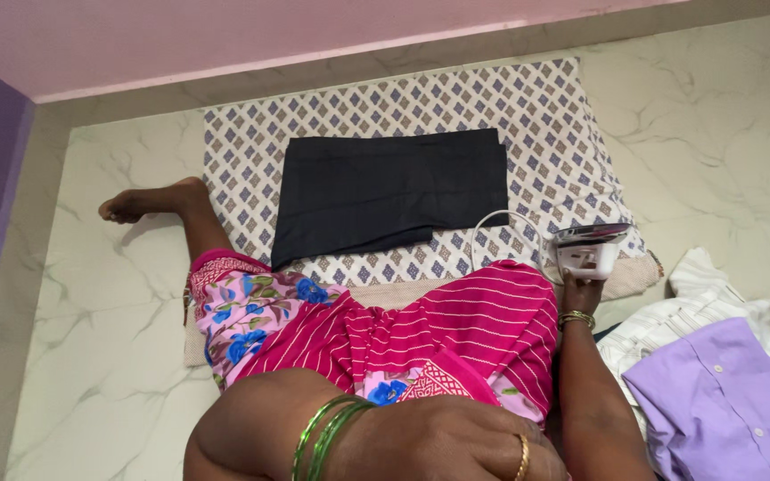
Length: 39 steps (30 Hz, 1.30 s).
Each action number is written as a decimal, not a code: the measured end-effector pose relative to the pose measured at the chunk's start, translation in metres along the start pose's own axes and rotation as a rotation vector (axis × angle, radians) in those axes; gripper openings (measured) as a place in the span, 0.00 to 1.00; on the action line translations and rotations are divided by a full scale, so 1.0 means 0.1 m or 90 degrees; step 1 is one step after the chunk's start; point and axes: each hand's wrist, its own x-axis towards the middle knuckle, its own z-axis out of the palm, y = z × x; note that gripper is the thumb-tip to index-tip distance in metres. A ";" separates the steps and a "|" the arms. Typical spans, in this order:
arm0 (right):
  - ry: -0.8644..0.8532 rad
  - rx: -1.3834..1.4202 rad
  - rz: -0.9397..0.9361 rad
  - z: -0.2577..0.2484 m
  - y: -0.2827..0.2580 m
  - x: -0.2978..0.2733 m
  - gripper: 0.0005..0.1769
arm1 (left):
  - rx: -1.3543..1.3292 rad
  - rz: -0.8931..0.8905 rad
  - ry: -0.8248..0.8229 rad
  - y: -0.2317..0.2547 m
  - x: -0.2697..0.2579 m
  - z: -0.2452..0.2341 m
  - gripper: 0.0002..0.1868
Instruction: The person irons a pair of black trousers laid out on a patterned mat on the floor, using a white electric iron. After finishing the trousers, the person picks up a purple shirt and begins buttoning it.
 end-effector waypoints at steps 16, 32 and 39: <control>0.032 0.001 0.018 -0.01 -0.33 -0.20 0.52 | 0.129 0.073 0.049 0.14 0.13 -0.05 0.13; -0.152 -0.503 -0.117 -0.26 -0.99 -0.75 0.17 | 0.224 -0.033 0.000 0.13 0.06 -0.42 0.13; -0.386 -0.305 -0.016 0.79 -1.37 -0.51 0.21 | -0.070 -0.700 0.178 -2.52 -1.52 -0.59 0.29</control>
